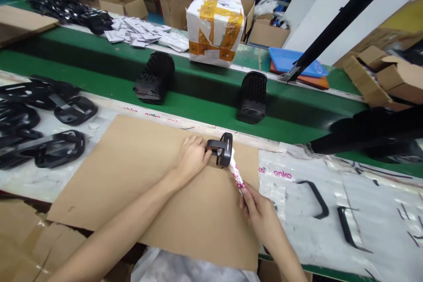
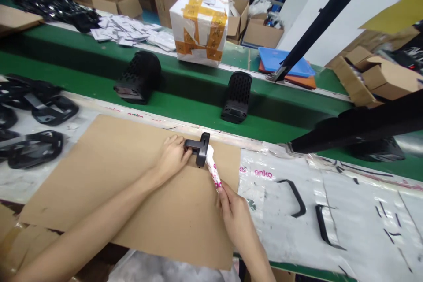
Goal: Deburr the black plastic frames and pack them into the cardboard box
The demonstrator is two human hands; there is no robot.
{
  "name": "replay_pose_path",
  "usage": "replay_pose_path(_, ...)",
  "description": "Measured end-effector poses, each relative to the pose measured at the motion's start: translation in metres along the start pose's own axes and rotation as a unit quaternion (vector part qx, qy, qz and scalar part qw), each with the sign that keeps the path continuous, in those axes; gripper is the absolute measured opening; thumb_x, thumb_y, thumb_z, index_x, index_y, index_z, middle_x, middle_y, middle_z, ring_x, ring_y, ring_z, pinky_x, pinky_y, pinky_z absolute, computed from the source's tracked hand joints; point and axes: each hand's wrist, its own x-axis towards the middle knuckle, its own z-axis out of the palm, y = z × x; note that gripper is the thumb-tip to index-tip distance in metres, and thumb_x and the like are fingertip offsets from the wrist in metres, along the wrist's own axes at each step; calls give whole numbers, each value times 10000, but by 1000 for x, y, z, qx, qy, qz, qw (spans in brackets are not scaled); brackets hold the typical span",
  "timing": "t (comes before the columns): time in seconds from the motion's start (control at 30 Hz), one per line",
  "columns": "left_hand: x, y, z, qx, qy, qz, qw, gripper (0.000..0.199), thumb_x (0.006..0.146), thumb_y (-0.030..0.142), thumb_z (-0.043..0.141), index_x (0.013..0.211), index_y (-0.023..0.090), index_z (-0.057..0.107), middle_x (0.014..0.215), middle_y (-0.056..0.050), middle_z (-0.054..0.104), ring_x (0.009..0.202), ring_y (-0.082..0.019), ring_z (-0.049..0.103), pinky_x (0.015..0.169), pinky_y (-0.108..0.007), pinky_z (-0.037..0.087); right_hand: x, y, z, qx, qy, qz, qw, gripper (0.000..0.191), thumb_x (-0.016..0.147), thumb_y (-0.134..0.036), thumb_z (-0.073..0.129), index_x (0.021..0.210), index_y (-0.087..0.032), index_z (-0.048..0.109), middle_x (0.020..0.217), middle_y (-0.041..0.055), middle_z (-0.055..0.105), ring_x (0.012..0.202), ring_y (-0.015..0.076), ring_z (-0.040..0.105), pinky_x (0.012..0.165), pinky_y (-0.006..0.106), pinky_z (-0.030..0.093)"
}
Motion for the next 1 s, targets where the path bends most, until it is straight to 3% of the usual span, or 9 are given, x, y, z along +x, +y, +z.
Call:
replay_pose_path(0.2,-1,1,0,7,6,-10,1000,266,1017,251,474,919,152,700,928,-128,683,956,-311,600,849,-440,427,-6,1,-4,-5,21,3,1000,569,1036,-584,452,1432,-211,620,752,1,562,561,142,490,468,238,419)
replay_pose_path(0.27,-1,2,0,4,5,-14,1000,255,1013,248,479,935,152,702,950,-131,687,971,-314,599,854,-443,427,-16,2,0,29,74,12,997,601,1014,-582,515,1480,-209,586,784,10,599,583,142,510,495,241,446)
replay_pose_path(0.37,0,3,-1,-2,-1,-15,1000,244,1005,245,487,962,149,706,974,-139,685,995,-319,596,866,-444,430,-26,2,10,78,219,21,972,640,1008,-566,540,1544,-216,515,848,31,652,646,158,576,564,257,507)
replay_pose_path(0.4,0,4,-1,-4,-4,-14,1000,240,1003,247,491,971,148,707,981,-141,683,999,-320,594,870,-444,431,-27,1,13,76,234,19,969,635,1010,-561,534,1538,-207,524,833,34,653,646,165,584,567,264,512)
replay_pose_path(0.43,0,4,-2,-5,-8,-14,1000,235,1000,249,496,977,147,706,986,-143,682,1001,-321,593,873,-446,431,-26,0,15,62,220,15,973,623,1013,-559,524,1518,-195,552,792,31,642,630,171,579,556,270,508)
replay_pose_path(0.57,0,4,-3,-7,-19,-17,1000,219,988,237,502,972,144,700,1003,-150,680,1018,-326,585,889,-455,429,-16,-5,13,-25,70,7,997,586,1017,-560,505,1459,-195,625,686,3,589,579,169,537,523,271,474)
replay_pose_path(0.77,1,6,-5,-15,-26,-23,999,244,991,242,496,1013,131,713,1019,-157,688,1044,-329,588,897,-453,432,-22,-9,16,41,180,28,982,637,1025,-597,462,1470,-163,597,774,27,619,605,160,542,534,265,482)
replay_pose_path(0.93,2,5,-6,-13,-33,-28,999,285,1001,267,466,996,133,718,1038,-168,694,1052,-343,596,910,-470,443,-14,-13,10,-43,59,9,997,569,1027,-557,485,1432,-188,640,669,-12,539,588,154,507,548,259,446)
replay_pose_path(1.0,4,0,-4,-33,-28,-33,999,303,1003,278,456,979,144,726,1037,-167,702,1055,-342,608,925,-473,453,-10,-14,3,-19,79,3,997,561,1035,-545,474,1460,-204,610,674,-27,512,564,138,468,521,247,421)
